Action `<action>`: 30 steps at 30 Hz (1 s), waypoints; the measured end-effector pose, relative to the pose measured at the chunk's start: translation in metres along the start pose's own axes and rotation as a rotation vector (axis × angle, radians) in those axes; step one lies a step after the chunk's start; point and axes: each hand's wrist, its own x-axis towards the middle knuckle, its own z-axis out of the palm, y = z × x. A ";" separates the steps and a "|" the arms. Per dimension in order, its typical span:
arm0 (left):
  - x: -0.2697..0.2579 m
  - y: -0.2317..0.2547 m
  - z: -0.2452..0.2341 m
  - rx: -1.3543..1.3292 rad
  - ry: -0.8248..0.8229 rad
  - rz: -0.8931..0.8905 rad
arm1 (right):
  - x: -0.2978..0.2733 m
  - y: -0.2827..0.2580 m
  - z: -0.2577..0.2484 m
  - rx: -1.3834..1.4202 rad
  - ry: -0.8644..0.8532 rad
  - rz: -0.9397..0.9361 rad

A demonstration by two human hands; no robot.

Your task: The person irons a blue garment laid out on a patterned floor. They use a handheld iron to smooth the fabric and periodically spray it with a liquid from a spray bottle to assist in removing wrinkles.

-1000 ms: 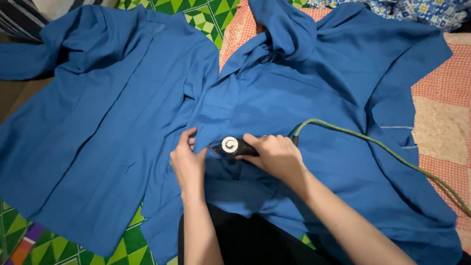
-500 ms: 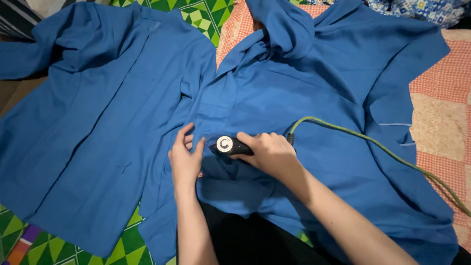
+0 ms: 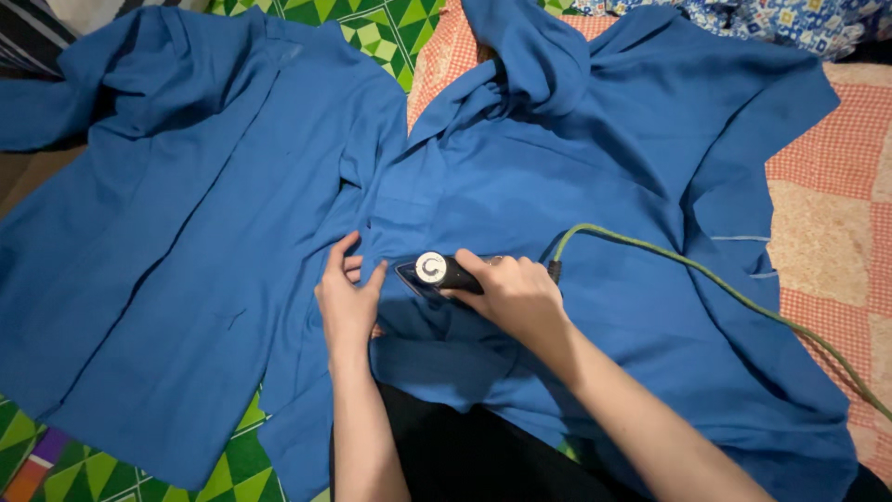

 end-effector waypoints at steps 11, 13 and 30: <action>0.001 0.005 0.003 0.014 0.011 -0.018 | -0.005 0.022 -0.026 0.098 -0.321 0.151; 0.000 0.004 0.003 -0.004 0.007 -0.006 | -0.011 0.026 -0.031 0.079 -0.362 0.189; -0.001 0.000 0.003 0.021 0.026 0.057 | -0.076 0.078 -0.068 -0.031 -0.425 0.287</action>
